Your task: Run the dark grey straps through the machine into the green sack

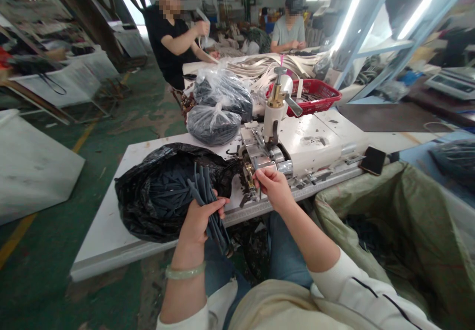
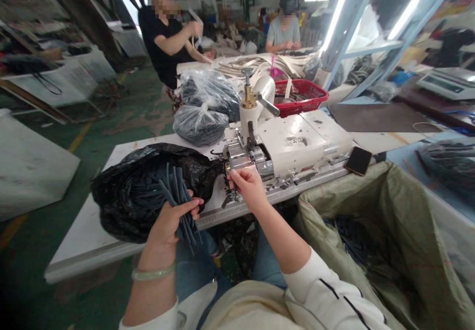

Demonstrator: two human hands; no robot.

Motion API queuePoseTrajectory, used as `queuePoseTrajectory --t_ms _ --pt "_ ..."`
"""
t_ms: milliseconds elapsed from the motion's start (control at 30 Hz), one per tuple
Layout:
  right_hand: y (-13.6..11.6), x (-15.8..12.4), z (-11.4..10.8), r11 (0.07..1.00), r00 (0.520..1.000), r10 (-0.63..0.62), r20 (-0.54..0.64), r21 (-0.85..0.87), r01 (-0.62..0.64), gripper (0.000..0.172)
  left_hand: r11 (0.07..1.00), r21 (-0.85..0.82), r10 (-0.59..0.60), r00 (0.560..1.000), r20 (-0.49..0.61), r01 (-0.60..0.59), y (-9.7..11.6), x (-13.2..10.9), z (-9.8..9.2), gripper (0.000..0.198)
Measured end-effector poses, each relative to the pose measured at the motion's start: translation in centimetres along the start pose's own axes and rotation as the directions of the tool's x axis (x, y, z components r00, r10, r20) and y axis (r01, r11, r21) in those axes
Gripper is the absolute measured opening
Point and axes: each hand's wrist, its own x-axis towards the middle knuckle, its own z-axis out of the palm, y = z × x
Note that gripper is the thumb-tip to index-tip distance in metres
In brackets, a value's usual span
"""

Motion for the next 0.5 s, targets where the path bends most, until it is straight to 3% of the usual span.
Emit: queuePoseTrajectory --t_ms 100,200,333,500 --pt "-0.7 0.7 -3.0 0.982 0.980 0.005 -0.198 -0.183 -0.042 0.035 0.999 -0.041 0.007 1.000 -0.023 -0.008 0.4 0.1 -0.5 0.041" --pt "-1.0 1.3 -5.0 0.973 0.952 0.050 -0.301 -0.200 -0.114 0.036 0.998 -0.059 0.000 1.000 -0.027 -0.001 0.5 0.2 -0.6 0.042" --pt "-1.0 2.1 -5.4 0.976 0.936 0.132 -0.327 -0.125 -0.181 0.035 0.998 -0.062 -0.014 1.000 -0.007 0.014 0.5 0.3 -0.2 0.042" --pt "-0.9 2.9 -4.8 0.983 0.906 0.112 -0.409 -0.085 -0.160 0.030 0.999 -0.045 -0.002 0.999 -0.034 0.001 0.4 0.3 0.0 0.041"
